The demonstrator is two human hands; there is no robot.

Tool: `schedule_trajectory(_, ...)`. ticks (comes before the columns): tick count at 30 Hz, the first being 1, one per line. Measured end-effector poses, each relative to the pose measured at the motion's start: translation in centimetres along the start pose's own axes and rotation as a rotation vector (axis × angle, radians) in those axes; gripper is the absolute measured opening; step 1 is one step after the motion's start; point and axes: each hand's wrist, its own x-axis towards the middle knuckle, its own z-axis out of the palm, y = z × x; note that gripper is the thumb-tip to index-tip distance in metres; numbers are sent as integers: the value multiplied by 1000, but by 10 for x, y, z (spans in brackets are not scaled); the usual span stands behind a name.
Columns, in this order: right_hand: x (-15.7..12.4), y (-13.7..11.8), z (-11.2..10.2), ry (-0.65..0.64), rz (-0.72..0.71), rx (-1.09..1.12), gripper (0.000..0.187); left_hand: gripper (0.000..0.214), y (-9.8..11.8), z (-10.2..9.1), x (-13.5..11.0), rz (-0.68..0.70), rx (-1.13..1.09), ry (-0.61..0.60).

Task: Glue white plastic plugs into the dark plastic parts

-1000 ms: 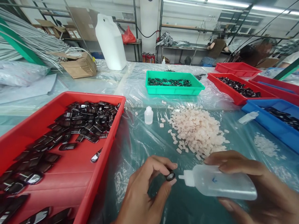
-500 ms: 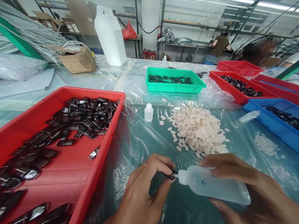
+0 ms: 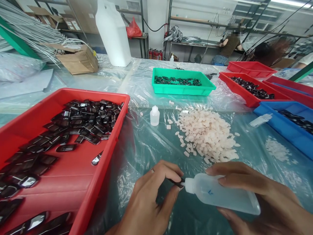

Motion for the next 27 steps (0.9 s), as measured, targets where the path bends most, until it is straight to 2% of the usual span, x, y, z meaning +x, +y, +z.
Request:
schedule_trajectory(10,-1,8,-3,-31,-72,-29,38,28,0,-2,0,11,4,6)
schedule_trajectory(17,-2,11,-7,-44,-92,-37,47,24,1,1,1,-49,-74,12)
schedule_trajectory(27,-3,14,-4,-69,-122,-54,49,25,1,1,1,-62,-78,-3)
